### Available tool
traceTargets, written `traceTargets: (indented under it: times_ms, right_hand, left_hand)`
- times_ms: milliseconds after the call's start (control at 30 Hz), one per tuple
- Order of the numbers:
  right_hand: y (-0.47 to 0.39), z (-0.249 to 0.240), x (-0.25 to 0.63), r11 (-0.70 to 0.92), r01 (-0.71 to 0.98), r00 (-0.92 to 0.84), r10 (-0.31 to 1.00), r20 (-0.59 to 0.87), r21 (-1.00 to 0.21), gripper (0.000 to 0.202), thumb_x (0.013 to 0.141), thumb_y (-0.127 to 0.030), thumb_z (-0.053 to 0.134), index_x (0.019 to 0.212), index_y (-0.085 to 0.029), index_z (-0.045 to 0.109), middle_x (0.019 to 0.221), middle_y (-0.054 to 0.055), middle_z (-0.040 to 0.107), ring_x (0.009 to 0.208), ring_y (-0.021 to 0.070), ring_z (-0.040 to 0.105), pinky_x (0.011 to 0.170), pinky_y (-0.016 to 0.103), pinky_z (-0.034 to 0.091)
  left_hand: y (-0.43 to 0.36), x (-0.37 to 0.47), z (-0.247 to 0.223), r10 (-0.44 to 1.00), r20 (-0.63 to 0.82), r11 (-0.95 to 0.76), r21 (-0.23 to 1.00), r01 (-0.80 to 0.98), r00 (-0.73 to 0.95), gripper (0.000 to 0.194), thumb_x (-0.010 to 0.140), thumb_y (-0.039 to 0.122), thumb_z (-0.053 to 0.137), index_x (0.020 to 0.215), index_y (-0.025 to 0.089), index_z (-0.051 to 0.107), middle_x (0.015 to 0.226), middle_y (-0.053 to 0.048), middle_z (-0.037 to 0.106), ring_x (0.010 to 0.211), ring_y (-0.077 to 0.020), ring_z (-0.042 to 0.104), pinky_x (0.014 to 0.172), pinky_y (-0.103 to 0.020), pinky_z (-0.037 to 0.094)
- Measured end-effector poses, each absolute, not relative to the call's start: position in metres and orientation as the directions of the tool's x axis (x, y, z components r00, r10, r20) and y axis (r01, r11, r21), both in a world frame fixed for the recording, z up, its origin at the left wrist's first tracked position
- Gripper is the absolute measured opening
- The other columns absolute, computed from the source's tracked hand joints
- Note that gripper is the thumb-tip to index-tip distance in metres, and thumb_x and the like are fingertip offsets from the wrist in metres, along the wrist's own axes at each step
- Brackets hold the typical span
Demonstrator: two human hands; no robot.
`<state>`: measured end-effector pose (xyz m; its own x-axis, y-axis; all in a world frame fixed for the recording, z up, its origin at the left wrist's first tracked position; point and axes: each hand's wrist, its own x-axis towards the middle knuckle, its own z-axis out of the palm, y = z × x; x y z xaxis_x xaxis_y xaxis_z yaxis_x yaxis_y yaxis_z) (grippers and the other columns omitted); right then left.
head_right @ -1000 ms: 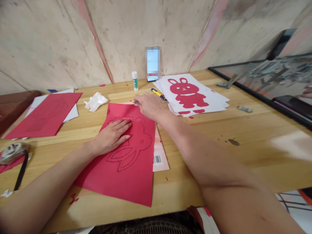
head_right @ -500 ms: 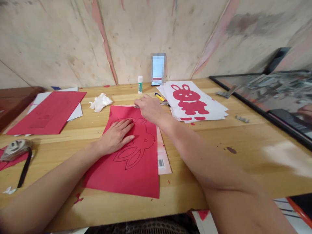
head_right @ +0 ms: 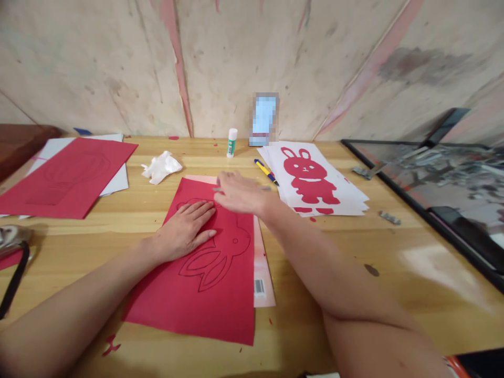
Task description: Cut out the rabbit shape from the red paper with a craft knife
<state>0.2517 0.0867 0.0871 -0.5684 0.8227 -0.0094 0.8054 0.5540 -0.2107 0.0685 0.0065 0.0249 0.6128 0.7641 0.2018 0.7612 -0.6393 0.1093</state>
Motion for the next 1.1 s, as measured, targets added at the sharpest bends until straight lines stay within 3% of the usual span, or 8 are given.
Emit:
traceTargets:
  times_ms: [67,133,233,300,400,567,1100]
  right_hand:
    - [0.087,0.079,0.253,0.554,0.708,-0.637,0.769,-0.056,-0.437,0.017,0.080,-0.021,0.045,0.096,-0.019,0.050,0.100,0.008,0.061,0.092,0.0195,0.055,0.078,0.031,0.043]
    - [0.091,0.066,0.256,0.517,0.594,-0.659,0.752,-0.004,-0.617,0.015,0.078,-0.017,0.044,0.092,-0.020,0.048,0.097,0.006,0.060,0.089,0.0164,0.056,0.079,0.030,0.044]
    - [0.097,0.048,0.259,0.484,0.505,-0.618,0.780,0.092,-0.715,0.012,0.080,-0.016,0.046,0.090,-0.020,0.050,0.092,0.004,0.061,0.083,0.0151,0.057,0.077,0.030,0.046]
    - [0.099,0.042,0.260,0.537,0.524,-0.606,0.780,0.153,-0.661,0.012,0.081,-0.015,0.046,0.089,-0.019,0.055,0.092,0.006,0.064,0.084,0.0161,0.057,0.081,0.032,0.045]
    - [0.097,0.042,0.258,0.667,0.583,-0.640,0.729,0.243,-0.464,0.018,0.086,-0.014,0.044,0.088,-0.017,0.062,0.094,0.008,0.066,0.092,0.0188,0.056,0.088,0.035,0.041]
    - [0.089,0.046,0.255,0.704,0.663,-0.680,0.708,0.187,-0.255,0.024,0.092,-0.018,0.043,0.090,-0.017,0.067,0.088,0.009,0.066,0.088,0.0202,0.053,0.079,0.034,0.038]
    - [0.079,0.047,0.248,0.702,0.711,-0.693,0.708,0.132,-0.030,0.023,0.090,-0.013,0.044,0.082,-0.016,0.066,0.084,0.008,0.061,0.084,0.0197,0.048,0.069,0.030,0.034]
  left_hand:
    - [0.006,0.069,0.025,0.763,0.211,-0.639,0.105,0.762,0.611,0.057,0.098,0.051,0.031,0.132,0.008,0.050,0.141,-0.017,0.047,0.132,-0.0297,0.041,0.107,-0.047,0.034]
    - [0.006,0.069,0.025,0.763,0.211,-0.639,0.104,0.762,0.611,0.056,0.099,0.050,0.032,0.133,0.008,0.049,0.141,-0.017,0.047,0.133,-0.0296,0.041,0.107,-0.047,0.034]
    - [0.005,0.070,0.025,0.763,0.205,-0.640,0.101,0.762,0.613,0.055,0.099,0.049,0.033,0.134,0.008,0.048,0.142,-0.016,0.046,0.133,-0.0292,0.040,0.108,-0.048,0.033]
    - [0.005,0.071,0.025,0.763,0.205,-0.639,0.095,0.764,0.613,0.055,0.099,0.048,0.034,0.134,0.007,0.048,0.142,-0.016,0.046,0.133,-0.0297,0.040,0.108,-0.048,0.033]
    - [0.005,0.071,0.026,0.758,0.205,-0.644,0.092,0.759,0.619,0.055,0.099,0.047,0.035,0.133,0.005,0.049,0.142,-0.016,0.047,0.132,-0.0302,0.041,0.109,-0.048,0.033]
    - [0.006,0.072,0.027,0.760,0.201,-0.644,0.106,0.758,0.618,0.056,0.098,0.047,0.036,0.133,0.004,0.049,0.141,-0.019,0.046,0.133,-0.0303,0.040,0.109,-0.048,0.033]
    - [0.006,0.073,0.026,0.764,0.204,-0.638,0.097,0.764,0.612,0.057,0.098,0.047,0.036,0.132,0.003,0.049,0.140,-0.020,0.047,0.133,-0.0313,0.040,0.108,-0.049,0.034]
